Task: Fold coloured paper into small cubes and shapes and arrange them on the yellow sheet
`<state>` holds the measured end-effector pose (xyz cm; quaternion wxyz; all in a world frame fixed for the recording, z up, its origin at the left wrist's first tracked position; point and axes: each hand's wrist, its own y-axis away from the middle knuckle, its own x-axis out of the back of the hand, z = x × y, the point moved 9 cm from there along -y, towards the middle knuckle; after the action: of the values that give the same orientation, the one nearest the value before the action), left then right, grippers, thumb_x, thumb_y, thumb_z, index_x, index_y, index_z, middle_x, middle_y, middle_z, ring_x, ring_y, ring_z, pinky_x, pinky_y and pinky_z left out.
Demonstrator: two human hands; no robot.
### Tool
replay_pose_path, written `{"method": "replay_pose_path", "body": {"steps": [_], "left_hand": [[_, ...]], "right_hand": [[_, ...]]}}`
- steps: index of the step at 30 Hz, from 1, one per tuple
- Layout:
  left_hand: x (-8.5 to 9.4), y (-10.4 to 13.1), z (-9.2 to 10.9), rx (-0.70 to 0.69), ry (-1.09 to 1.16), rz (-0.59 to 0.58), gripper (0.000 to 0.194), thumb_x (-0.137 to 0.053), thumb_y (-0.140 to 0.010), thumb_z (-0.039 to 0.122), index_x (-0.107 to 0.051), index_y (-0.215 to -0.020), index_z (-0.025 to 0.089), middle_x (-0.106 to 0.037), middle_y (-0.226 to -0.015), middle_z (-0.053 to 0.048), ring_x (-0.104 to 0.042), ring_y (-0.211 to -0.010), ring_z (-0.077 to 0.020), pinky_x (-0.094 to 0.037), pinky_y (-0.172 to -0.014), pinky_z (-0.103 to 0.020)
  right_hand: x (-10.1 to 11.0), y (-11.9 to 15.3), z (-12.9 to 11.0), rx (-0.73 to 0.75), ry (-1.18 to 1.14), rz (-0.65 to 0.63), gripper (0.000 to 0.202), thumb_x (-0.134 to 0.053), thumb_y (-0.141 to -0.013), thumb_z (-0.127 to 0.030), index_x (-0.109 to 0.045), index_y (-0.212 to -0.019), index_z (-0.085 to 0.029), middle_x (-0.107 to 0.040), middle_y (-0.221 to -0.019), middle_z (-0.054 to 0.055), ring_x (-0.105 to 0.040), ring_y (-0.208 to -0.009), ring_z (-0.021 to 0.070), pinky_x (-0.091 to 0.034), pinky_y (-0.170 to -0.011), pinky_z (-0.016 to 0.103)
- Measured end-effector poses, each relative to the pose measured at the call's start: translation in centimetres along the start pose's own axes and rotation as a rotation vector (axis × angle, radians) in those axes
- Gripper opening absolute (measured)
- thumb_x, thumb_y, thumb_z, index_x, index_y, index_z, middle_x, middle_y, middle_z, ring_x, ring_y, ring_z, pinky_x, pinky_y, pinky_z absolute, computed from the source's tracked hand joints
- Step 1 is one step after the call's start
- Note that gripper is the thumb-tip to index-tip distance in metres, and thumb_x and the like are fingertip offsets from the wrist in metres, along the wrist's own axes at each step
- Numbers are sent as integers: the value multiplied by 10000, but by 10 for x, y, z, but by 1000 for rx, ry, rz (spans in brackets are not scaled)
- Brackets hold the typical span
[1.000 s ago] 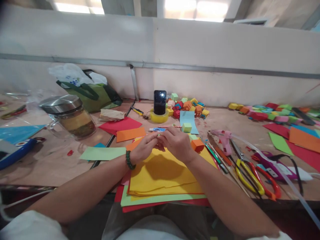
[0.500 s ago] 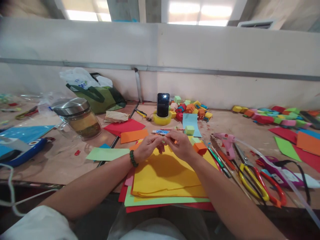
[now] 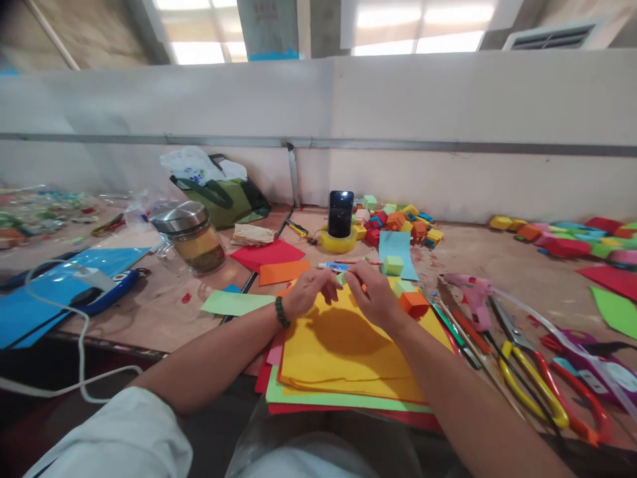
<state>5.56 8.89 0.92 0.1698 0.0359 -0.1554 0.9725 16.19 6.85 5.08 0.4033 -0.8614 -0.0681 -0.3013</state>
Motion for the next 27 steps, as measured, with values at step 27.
{"method": "replay_pose_path", "body": {"steps": [27], "left_hand": [[121,12,-14,310,-1315,-54,264,-504,-818,216,-669,-1008,136,-703,-985,-185,-642,-953,-306,-483,-770,-367]], "right_hand": [[-48,21,-35,298,244,-73,247,-422,-956,-239,-612,-1087,-151,-699,-814,68,-641,-633,125,-427,-533,210]]}}
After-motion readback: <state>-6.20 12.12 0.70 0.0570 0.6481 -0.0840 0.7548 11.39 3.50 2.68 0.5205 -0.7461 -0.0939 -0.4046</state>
